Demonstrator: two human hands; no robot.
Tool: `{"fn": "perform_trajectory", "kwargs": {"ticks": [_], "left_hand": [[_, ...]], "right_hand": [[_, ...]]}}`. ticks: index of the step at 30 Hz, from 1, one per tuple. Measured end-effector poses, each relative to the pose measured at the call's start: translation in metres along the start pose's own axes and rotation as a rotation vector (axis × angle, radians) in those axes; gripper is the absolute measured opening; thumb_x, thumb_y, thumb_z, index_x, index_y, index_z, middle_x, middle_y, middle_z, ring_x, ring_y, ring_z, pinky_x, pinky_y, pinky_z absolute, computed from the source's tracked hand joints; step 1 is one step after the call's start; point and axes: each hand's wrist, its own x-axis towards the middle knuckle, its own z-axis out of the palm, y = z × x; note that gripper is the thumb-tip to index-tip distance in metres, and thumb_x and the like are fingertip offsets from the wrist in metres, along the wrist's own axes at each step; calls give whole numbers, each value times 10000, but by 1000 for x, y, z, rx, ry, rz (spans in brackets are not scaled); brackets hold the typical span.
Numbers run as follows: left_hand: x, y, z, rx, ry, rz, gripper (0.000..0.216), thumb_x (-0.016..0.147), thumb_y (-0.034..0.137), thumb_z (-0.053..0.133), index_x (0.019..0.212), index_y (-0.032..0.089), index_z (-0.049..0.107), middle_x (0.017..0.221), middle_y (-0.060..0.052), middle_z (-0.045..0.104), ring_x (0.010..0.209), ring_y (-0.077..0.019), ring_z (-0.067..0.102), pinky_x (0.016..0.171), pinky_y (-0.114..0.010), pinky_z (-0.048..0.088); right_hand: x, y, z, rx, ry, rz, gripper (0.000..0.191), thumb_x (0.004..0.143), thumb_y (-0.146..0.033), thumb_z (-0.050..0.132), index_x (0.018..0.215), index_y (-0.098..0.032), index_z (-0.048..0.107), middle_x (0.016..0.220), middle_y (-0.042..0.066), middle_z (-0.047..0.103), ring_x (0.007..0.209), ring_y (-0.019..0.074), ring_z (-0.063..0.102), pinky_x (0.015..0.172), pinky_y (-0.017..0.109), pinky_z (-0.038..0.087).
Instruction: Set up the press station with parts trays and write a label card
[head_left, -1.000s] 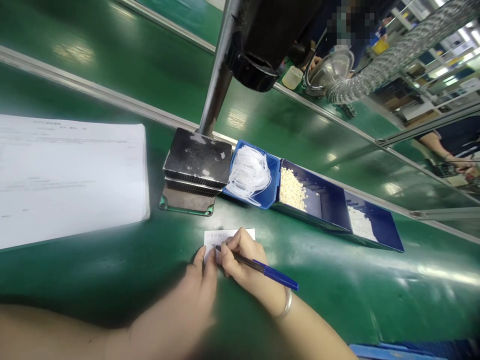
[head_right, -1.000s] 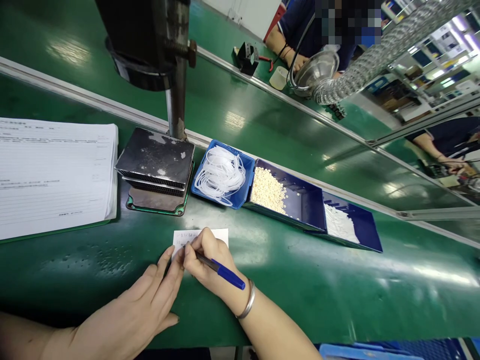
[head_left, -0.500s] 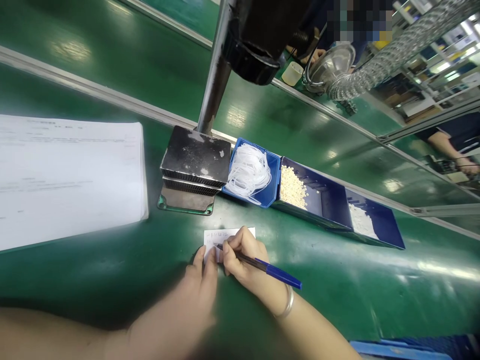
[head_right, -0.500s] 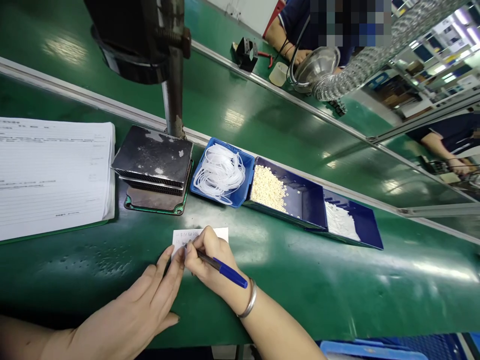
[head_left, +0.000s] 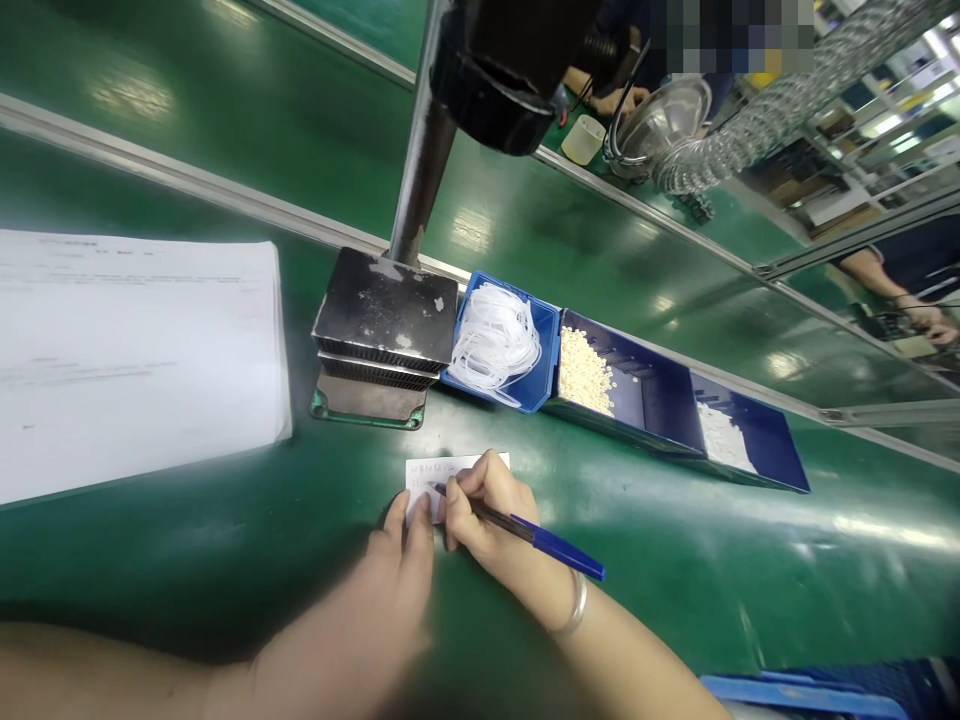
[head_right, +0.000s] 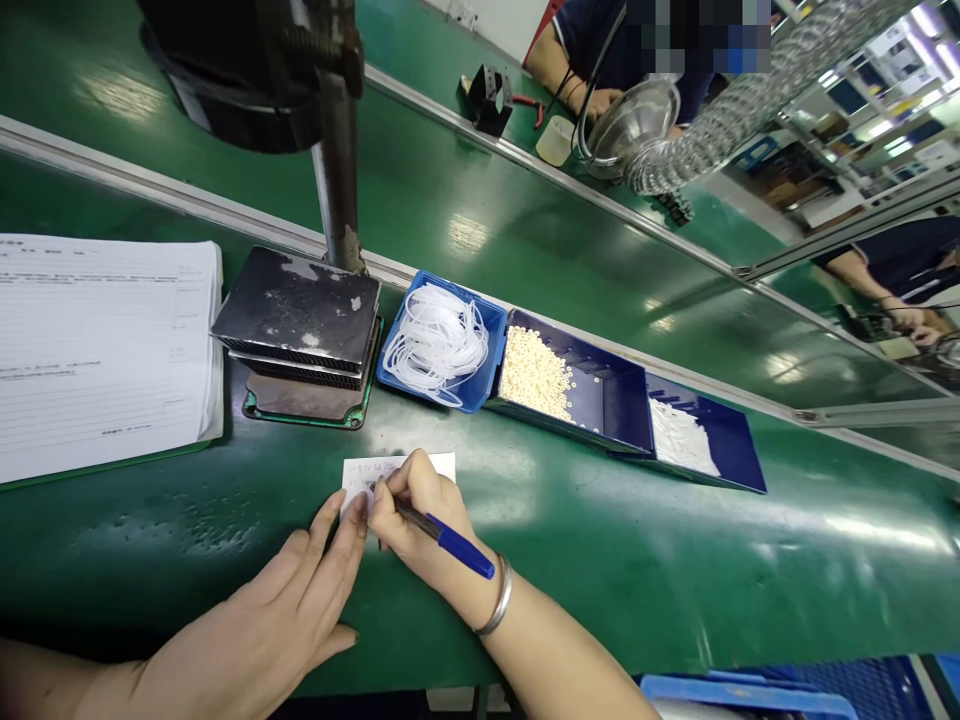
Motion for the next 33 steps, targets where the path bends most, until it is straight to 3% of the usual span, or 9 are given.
{"fn": "perform_trajectory", "kwargs": {"ticks": [5, 10, 19, 23, 33], "left_hand": [[-1, 1, 2, -7, 2, -1, 905, 654, 789, 673, 1205, 72, 712, 1286, -244, 649, 1210, -446, 564, 979, -495, 371], [0, -2, 1, -7, 22, 2, 862, 671, 775, 674, 1180, 82, 727, 1269, -236, 663, 1185, -436, 586, 960, -483, 382], [2, -4, 0, 19, 6, 43, 806, 683, 782, 656, 1131, 119, 755, 1216, -201, 699, 1174, -428, 591, 983, -517, 376], [3, -4, 0, 21, 13, 46, 834, 644, 791, 678, 1124, 114, 758, 1211, -208, 698, 1171, -437, 587, 1004, -538, 368], [2, -5, -1, 10, 22, 63, 809, 655, 782, 670, 1102, 113, 766, 1194, -209, 702, 1172, -424, 583, 1031, -560, 353]], "right_hand": [[-2, -3, -3, -18, 91, 16, 223, 958, -278, 502, 799, -252, 348, 537, -60, 587, 430, 103, 556, 458, 215, 412], [-2, -4, -5, -47, 29, -12, 223, 957, -275, 497, 800, -253, 340, 526, -75, 549, 443, 102, 516, 478, 223, 401], [-1, 10, 0, -80, 79, -96, 222, 935, -249, 519, 797, -250, 346, 513, -88, 526, 410, 91, 494, 437, 208, 380], [0, 1, 0, -53, 74, -20, 204, 947, -240, 497, 804, -248, 352, 520, -90, 537, 421, 86, 514, 458, 200, 401], [-3, -1, 0, -63, 86, 2, 211, 943, -255, 505, 801, -249, 349, 524, -81, 552, 433, 96, 533, 473, 212, 406]]}}
